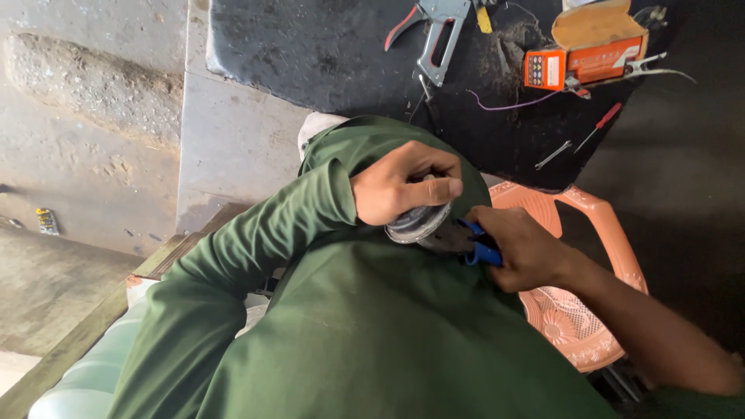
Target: The person is repairing and cleaning the internal components of a motorcycle horn on a workbench.
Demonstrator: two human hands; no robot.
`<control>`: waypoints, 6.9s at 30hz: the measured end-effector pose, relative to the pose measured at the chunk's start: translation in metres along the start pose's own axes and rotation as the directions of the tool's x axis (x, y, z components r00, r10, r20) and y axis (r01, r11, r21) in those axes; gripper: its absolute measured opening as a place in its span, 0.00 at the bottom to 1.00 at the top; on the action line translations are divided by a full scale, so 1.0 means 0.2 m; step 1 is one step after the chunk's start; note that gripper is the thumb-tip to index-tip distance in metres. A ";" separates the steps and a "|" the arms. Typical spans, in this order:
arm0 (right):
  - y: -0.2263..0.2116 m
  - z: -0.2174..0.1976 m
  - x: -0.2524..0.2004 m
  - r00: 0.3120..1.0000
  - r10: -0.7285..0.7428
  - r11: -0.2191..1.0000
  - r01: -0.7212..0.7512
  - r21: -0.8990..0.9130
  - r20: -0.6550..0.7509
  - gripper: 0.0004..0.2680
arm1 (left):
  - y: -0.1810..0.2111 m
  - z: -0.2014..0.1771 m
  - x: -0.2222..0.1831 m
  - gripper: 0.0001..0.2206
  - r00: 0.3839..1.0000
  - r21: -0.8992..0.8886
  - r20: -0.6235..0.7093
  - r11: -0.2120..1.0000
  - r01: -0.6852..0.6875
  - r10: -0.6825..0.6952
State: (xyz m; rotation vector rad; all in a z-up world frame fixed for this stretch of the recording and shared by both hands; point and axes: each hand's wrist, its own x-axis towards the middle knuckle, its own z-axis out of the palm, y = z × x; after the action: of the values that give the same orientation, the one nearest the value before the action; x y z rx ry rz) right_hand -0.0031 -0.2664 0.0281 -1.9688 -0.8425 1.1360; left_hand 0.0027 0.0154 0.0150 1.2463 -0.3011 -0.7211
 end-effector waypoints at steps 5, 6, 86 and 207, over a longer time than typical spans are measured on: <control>0.05 0.01 0.03 0.993 -0.108 0.994 0.108 -0.003 -0.040 0.20 | -0.06 0.03 0.05 0.16 0.994 -0.206 0.097 0.978 -0.023 0.044; 0.07 0.02 0.04 0.990 -0.128 0.992 0.128 -0.010 -0.053 0.20 | -0.06 0.02 0.06 0.16 0.990 -0.249 0.133 0.968 -0.021 0.055; -0.35 -0.12 0.03 0.896 0.439 0.840 -0.437 0.322 0.070 0.06 | 0.00 0.01 0.13 0.21 0.983 -0.508 -0.146 0.861 0.018 -0.107; 0.32 0.16 0.45 0.720 -0.278 0.934 0.357 -0.005 -0.636 0.06 | 0.14 -0.12 0.25 0.12 0.969 -0.671 -0.240 0.711 -0.208 0.057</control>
State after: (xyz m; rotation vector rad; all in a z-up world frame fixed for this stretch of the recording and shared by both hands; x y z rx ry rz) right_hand 0.0155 -0.2208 -0.0758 -1.8274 -0.6824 0.2647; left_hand 0.0632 0.0060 0.0250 0.5517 0.0624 -0.4965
